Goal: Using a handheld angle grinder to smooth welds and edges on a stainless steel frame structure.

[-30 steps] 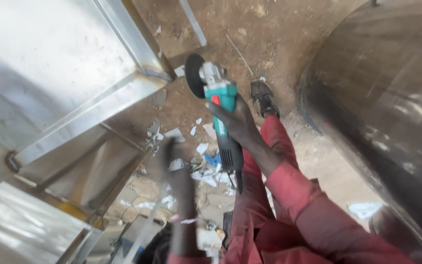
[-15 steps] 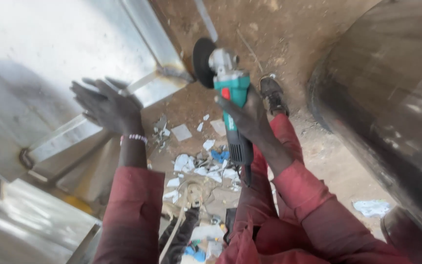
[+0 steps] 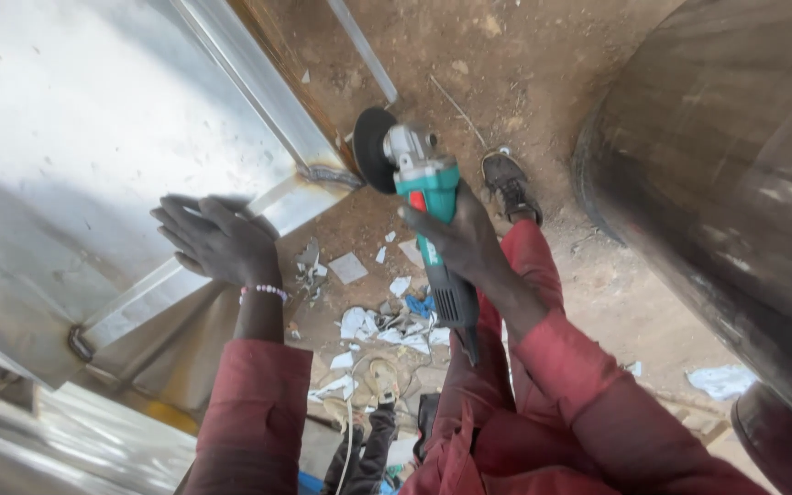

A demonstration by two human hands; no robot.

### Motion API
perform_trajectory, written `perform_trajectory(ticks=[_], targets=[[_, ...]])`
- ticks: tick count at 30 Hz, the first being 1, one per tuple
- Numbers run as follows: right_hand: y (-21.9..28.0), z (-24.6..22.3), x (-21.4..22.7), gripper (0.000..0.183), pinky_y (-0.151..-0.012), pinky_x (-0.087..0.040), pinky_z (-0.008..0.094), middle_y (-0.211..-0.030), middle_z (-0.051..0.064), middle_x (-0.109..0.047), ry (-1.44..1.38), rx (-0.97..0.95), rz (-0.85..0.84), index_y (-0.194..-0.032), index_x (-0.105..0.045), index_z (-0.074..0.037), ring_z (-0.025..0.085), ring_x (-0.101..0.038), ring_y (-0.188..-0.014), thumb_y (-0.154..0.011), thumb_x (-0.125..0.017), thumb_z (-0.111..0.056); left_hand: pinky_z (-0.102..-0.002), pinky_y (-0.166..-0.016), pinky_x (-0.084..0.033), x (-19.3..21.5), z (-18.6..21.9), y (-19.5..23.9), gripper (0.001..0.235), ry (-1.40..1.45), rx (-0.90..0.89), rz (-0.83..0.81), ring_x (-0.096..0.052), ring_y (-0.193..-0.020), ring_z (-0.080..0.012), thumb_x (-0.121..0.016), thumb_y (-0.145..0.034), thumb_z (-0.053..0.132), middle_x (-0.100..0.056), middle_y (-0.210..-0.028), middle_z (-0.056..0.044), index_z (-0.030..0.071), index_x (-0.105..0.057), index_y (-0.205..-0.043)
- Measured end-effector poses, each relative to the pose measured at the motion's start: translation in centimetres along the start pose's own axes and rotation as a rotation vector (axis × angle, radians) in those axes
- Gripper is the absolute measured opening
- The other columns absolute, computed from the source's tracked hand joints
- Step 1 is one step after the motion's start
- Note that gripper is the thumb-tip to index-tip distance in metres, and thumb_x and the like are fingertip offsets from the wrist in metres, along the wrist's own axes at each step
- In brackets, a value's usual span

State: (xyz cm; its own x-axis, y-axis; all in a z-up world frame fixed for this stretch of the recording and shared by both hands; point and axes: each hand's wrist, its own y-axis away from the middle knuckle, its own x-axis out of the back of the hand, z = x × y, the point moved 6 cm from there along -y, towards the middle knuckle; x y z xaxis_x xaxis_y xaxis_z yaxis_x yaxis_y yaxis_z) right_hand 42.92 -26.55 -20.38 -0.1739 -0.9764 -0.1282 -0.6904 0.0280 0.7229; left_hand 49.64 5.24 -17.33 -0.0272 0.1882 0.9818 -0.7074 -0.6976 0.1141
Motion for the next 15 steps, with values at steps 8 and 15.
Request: perform_trajectory(ticks=[8,15], targets=[[-0.4,0.3,1.4,0.057,-0.069,-0.062,0.042,-0.084,0.015,-0.068,0.049,-0.034,-0.004,-0.116,-0.053,-0.001,0.026,-0.074,-0.071,-0.085,-0.079,-0.041,-0.055,-0.125,-0.015,-1.2,1.9,1.3,0.062,-0.026,-0.005,0.024,-0.024,-0.156,-0.0271,-0.031,-0.105,0.044,-0.029,-0.167,-0.012,0.015,-0.031,-0.16],[-0.3,1.1,2.1,0.056,-0.065,-0.063,0.041,-0.08,0.015,-0.069,-0.056,-0.115,-0.005,-0.113,-0.054,0.001,0.024,-0.074,-0.065,-0.084,-0.081,-0.04,-0.054,-0.125,-0.017,0.5,3.2,2.4,0.062,-0.102,-0.011,-0.014,-0.022,-0.156,-0.0284,-0.026,-0.106,0.044,-0.026,-0.166,-0.015,0.013,-0.029,-0.16]])
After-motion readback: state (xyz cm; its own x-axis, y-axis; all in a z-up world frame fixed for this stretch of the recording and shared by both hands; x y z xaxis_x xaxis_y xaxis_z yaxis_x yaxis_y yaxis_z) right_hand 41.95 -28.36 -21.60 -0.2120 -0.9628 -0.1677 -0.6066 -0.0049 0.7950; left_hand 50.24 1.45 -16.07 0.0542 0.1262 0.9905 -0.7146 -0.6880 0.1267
